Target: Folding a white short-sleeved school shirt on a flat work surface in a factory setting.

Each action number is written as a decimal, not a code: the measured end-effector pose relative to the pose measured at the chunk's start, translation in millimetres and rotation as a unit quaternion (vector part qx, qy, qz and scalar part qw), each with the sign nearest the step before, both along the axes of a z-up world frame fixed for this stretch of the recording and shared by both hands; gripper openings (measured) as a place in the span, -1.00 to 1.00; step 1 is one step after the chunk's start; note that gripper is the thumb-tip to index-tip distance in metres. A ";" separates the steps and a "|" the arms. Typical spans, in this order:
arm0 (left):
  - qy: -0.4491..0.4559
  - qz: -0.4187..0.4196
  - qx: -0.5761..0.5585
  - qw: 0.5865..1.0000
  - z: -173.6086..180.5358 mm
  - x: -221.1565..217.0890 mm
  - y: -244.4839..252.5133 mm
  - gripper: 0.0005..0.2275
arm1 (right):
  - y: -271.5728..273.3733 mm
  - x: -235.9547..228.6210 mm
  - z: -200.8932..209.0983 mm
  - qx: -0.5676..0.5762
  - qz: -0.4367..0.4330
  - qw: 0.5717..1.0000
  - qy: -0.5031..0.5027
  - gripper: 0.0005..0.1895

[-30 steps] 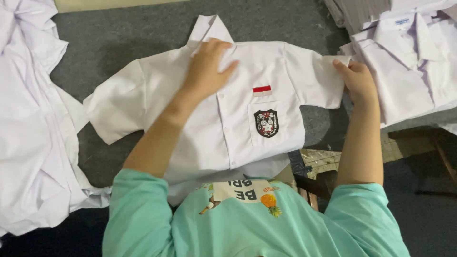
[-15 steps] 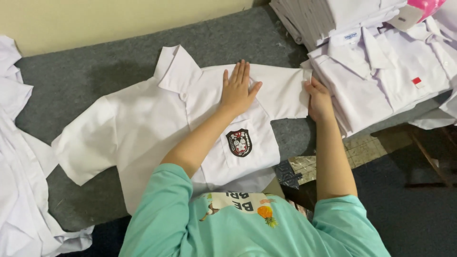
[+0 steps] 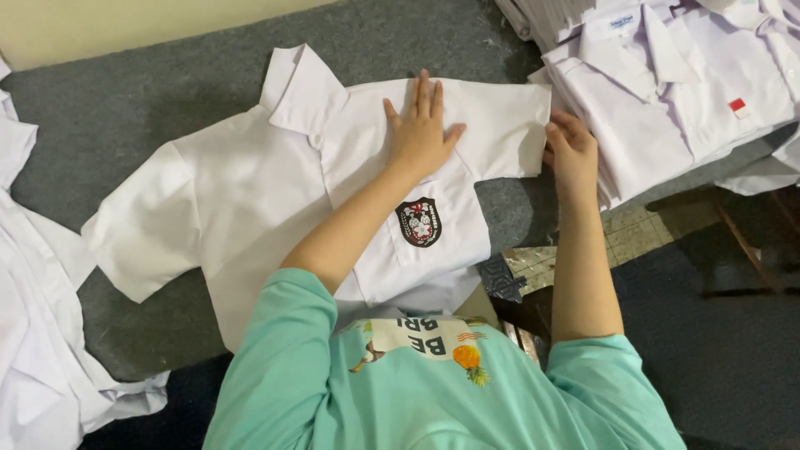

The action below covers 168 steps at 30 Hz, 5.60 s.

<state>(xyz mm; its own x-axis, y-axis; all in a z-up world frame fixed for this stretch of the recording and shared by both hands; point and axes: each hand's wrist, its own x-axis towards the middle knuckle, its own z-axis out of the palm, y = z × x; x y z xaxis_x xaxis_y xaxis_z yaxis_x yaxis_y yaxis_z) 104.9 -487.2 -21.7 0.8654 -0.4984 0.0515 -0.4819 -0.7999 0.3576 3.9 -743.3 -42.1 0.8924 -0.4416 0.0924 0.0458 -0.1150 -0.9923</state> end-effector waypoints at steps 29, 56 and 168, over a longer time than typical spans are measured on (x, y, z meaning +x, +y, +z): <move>0.014 -0.065 -0.017 0.998 -29.2 13.0 1.4 -0.30 | 80.6 9.1 36.6 -0.539 0.112 0.817 0.171 -0.37; 0.189 0.469 -0.558 0.658 16.3 -103.8 491.6 -0.38 | 442.3 58.6 58.6 -0.388 0.500 0.773 -0.051 -0.44; -0.197 0.215 -0.319 0.902 -53.9 69.8 235.7 -0.80 | 286.9 132.5 19.6 -0.628 0.157 0.760 -0.055 -0.80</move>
<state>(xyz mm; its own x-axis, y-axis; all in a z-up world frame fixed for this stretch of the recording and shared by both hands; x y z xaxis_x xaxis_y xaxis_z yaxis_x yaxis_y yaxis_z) 174.7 -251.5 -75.6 0.8234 0.1194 0.5548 -0.3656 -0.6360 0.6796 136.4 -456.4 -22.5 0.8919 0.2897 0.3473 0.3410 -0.9352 -0.0958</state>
